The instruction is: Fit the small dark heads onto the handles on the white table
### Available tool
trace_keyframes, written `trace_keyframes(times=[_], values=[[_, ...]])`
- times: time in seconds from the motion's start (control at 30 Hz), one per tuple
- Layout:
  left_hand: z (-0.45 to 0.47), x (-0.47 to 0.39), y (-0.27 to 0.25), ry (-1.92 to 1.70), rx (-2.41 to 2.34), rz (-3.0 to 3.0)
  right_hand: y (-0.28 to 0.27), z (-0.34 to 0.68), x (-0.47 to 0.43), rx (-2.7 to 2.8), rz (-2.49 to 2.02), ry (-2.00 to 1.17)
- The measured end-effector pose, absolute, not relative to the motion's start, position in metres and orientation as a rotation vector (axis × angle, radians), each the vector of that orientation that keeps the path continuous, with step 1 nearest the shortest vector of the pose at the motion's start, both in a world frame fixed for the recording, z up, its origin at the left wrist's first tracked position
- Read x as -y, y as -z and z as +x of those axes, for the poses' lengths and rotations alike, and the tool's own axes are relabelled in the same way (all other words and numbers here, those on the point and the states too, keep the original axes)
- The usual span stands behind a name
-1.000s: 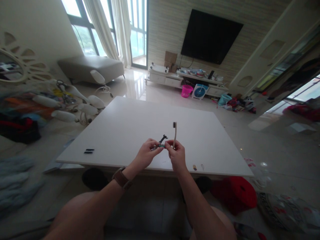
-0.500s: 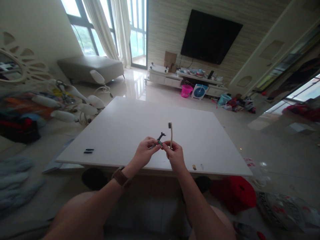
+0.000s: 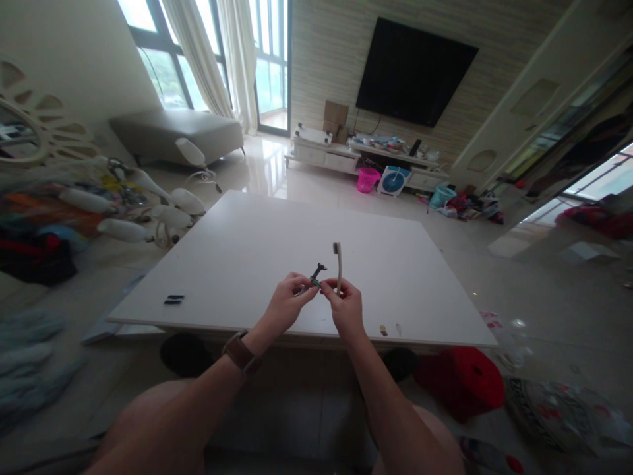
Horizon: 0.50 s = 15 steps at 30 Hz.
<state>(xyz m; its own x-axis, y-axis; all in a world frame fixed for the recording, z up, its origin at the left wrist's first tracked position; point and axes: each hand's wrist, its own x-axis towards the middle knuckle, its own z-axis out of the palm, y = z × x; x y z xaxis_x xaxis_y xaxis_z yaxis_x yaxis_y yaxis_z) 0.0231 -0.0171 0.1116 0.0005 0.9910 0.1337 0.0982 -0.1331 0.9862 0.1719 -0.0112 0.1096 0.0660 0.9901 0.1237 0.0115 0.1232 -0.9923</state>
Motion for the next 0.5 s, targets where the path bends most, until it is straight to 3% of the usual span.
trace_keyframes(times=[0.5], values=[[0.0209,0.0183,-0.1145,-1.269,-1.188,1.344,-0.1107,0.1743,0.0113,1.195,-1.115,-1.267]])
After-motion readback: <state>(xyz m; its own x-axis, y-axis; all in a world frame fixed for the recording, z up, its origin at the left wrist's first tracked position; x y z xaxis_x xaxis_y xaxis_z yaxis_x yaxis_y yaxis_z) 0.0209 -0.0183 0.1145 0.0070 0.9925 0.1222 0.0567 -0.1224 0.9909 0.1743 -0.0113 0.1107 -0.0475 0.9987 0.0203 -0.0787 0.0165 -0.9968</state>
